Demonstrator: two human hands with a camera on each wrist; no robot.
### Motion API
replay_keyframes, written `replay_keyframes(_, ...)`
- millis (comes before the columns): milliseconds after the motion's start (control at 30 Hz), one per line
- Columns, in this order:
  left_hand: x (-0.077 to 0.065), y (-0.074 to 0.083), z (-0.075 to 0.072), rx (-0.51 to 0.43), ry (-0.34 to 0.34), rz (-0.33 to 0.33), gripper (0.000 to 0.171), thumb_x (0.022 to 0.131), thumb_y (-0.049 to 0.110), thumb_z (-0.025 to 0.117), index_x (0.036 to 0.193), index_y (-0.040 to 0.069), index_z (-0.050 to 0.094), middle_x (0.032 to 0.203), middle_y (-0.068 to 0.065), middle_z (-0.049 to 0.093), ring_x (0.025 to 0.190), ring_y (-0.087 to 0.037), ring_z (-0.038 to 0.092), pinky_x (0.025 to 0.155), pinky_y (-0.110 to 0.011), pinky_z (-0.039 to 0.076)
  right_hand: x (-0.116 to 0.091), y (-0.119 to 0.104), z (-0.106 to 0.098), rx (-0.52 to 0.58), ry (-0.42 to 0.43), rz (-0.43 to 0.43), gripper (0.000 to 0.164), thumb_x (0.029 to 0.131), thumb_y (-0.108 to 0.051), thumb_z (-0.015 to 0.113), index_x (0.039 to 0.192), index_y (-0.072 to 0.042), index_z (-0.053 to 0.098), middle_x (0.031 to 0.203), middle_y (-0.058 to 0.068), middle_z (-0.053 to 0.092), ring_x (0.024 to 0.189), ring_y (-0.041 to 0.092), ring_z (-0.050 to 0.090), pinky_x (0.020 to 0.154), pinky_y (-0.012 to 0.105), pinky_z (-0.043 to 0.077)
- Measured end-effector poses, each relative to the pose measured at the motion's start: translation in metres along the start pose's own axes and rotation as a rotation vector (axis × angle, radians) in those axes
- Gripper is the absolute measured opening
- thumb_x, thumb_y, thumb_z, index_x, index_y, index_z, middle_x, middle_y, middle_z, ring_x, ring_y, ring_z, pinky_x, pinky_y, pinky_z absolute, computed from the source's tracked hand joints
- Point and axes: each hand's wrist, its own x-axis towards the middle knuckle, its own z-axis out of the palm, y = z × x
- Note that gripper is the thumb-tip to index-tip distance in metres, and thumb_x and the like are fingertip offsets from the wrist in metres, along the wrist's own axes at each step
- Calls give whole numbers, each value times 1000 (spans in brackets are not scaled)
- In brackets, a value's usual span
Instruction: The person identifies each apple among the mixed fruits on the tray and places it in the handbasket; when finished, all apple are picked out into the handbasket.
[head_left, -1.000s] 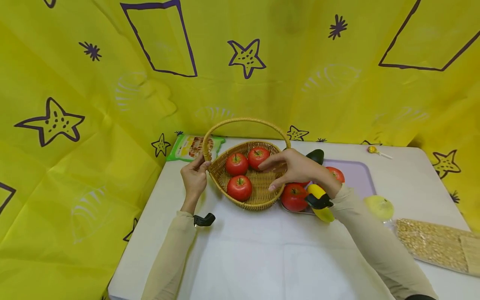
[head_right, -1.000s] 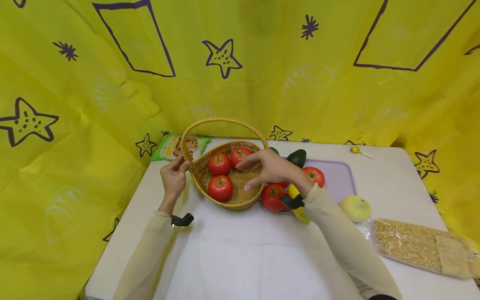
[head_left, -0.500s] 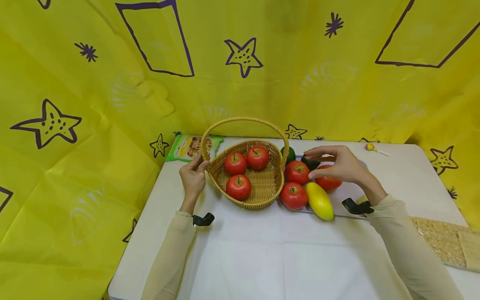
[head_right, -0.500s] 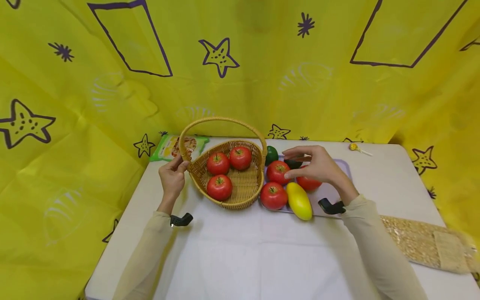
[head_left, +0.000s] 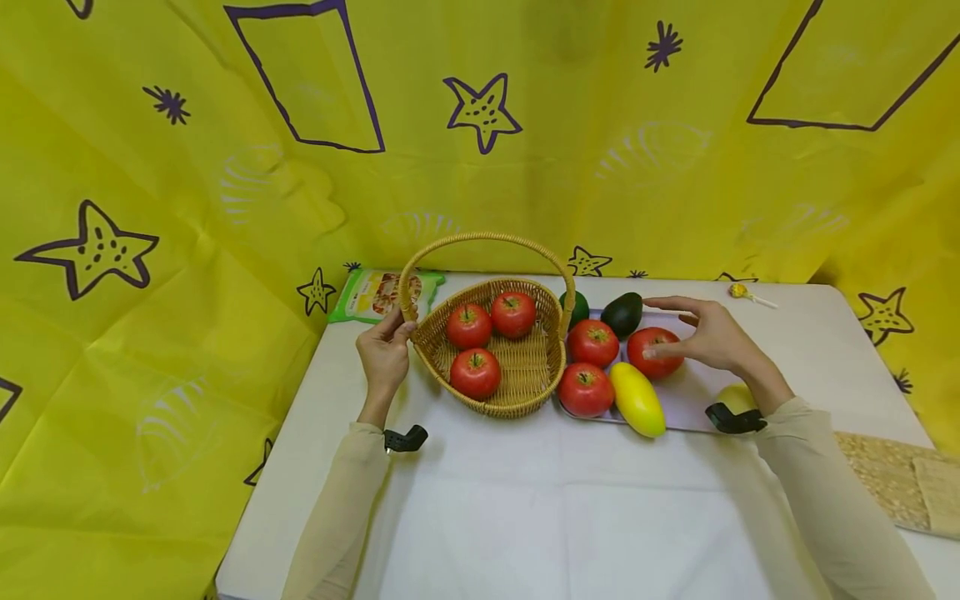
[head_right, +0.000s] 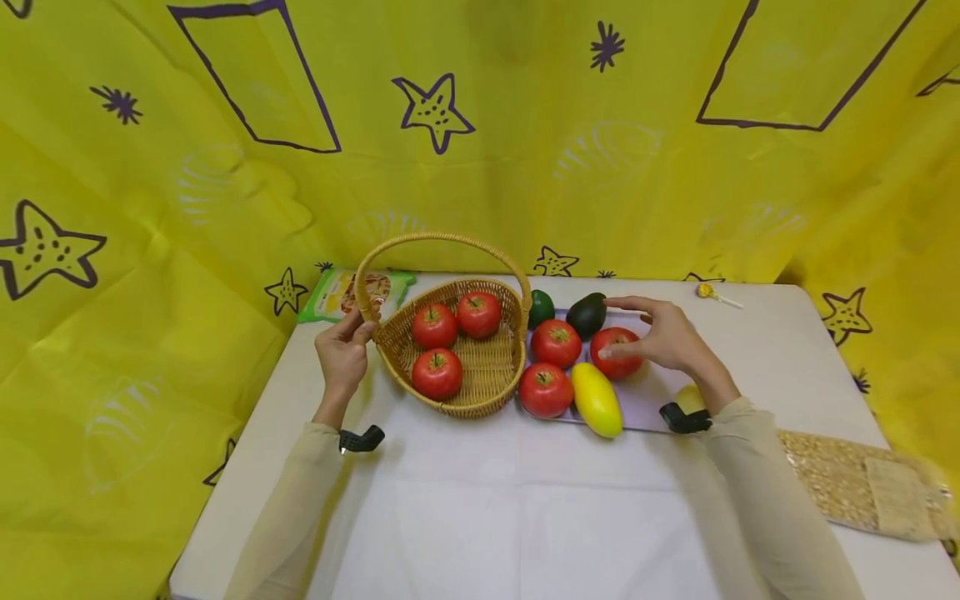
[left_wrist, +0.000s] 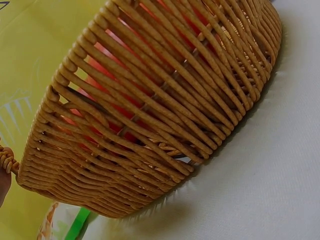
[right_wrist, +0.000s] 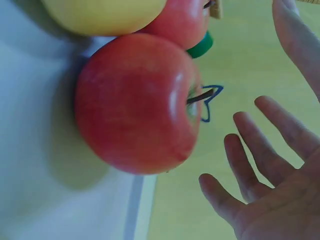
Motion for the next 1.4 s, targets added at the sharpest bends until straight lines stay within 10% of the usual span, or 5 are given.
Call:
replay_keyframes(1067, 0, 0, -2, -11, -19, -18, 37, 89, -14, 63, 126, -16, 55, 113, -37, 62, 88, -3, 70, 82, -19, 59, -1, 34, 3, -98, -164, 14, 82, 72, -29, 90, 140, -2, 53, 136, 23, 58, 117, 42, 58, 98, 56, 51)
replay_keyframes(1400, 4, -30, -2, -19, 16, -22, 38, 89, -13, 63, 127, -11, 58, 112, -35, 64, 86, 1, 70, 80, -19, 59, -2, 37, 4, -68, -147, 30, 82, 70, -31, 91, 139, -5, 55, 134, 20, 60, 114, 37, 59, 87, 23, 54)
